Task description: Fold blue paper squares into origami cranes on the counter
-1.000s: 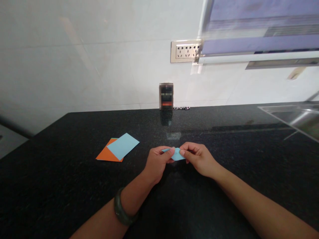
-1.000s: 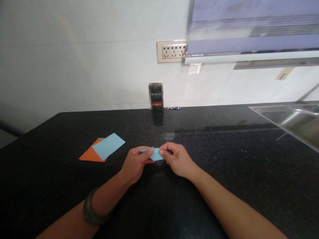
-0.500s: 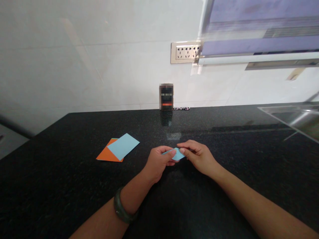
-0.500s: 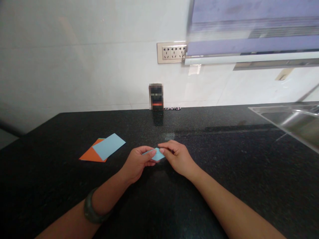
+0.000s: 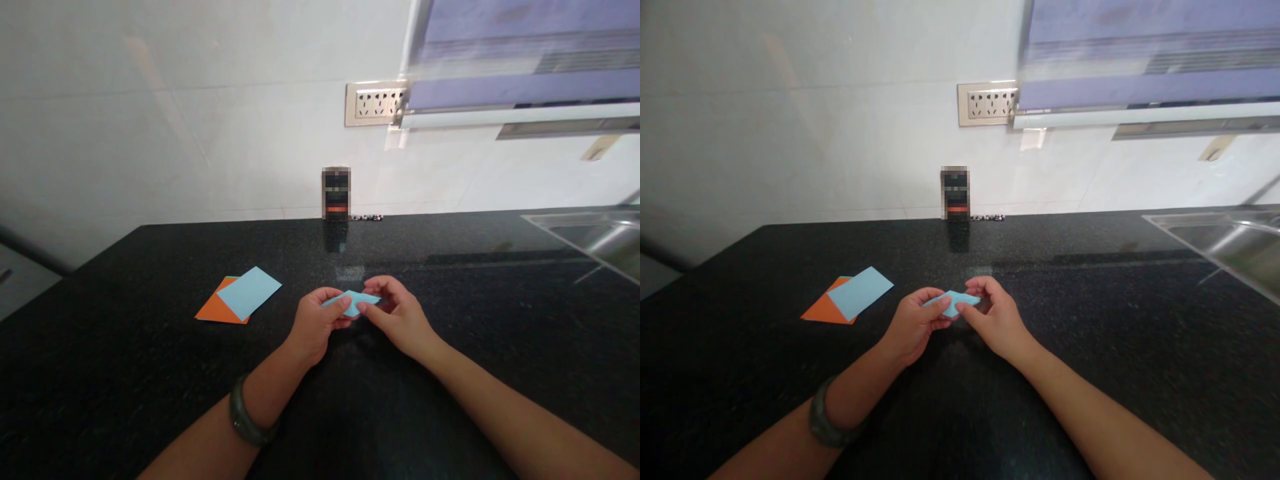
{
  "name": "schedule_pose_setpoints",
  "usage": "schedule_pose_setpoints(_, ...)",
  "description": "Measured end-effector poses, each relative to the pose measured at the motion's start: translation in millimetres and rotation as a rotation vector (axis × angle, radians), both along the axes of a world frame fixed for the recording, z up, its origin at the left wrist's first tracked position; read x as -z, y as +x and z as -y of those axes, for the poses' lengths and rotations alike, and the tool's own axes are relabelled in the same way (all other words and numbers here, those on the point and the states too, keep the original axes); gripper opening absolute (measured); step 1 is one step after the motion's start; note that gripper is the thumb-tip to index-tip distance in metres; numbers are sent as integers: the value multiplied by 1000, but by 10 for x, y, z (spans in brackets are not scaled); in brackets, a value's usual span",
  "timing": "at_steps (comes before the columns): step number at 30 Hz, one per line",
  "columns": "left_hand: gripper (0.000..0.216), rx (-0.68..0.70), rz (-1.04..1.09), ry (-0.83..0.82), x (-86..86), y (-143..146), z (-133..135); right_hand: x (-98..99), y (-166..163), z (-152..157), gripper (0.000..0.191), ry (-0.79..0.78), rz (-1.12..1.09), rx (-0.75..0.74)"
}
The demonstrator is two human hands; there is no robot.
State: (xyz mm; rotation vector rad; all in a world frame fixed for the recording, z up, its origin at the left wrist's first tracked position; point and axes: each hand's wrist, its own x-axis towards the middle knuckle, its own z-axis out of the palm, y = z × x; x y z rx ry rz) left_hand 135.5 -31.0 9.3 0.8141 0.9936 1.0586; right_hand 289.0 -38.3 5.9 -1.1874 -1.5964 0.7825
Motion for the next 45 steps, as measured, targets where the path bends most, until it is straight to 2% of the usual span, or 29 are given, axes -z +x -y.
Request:
schedule_pose_setpoints(1,25,-10,-19,0,-2,-2,-1,-6,16,4,28,163,118,-8)
schedule_pose_setpoints(3,25,-20,-69,-2,-3,-7,-3,-30,46,8,24,422,359,-75)
schedule_pose_setpoints(6,24,-27,-135,-5,2,-13,-6,-63,70,-6,20,573,559,-155)
schedule_pose_setpoints(9,24,-30,-159,-9,7,-11,-6,-65,69,-33,18,583,596,-200)
schedule_pose_setpoints(13,24,-21,-181,11,8,-5,-5,-50,65,-51,15,559,534,-236)
schedule_pose_setpoints(21,22,-23,-242,112,20,-10,-9,-40,57,-33,15,508,453,-223)
schedule_pose_setpoints(33,20,-26,-267,138,23,-18,-7,-66,58,-30,14,534,530,-237)
schedule_pose_setpoints(39,20,-28,-246,148,31,-16,-10,-84,36,-1,15,524,588,-196)
schedule_pose_setpoints(45,21,-24,-213,127,-1,1,7,-56,-24,27,15,447,526,-150)
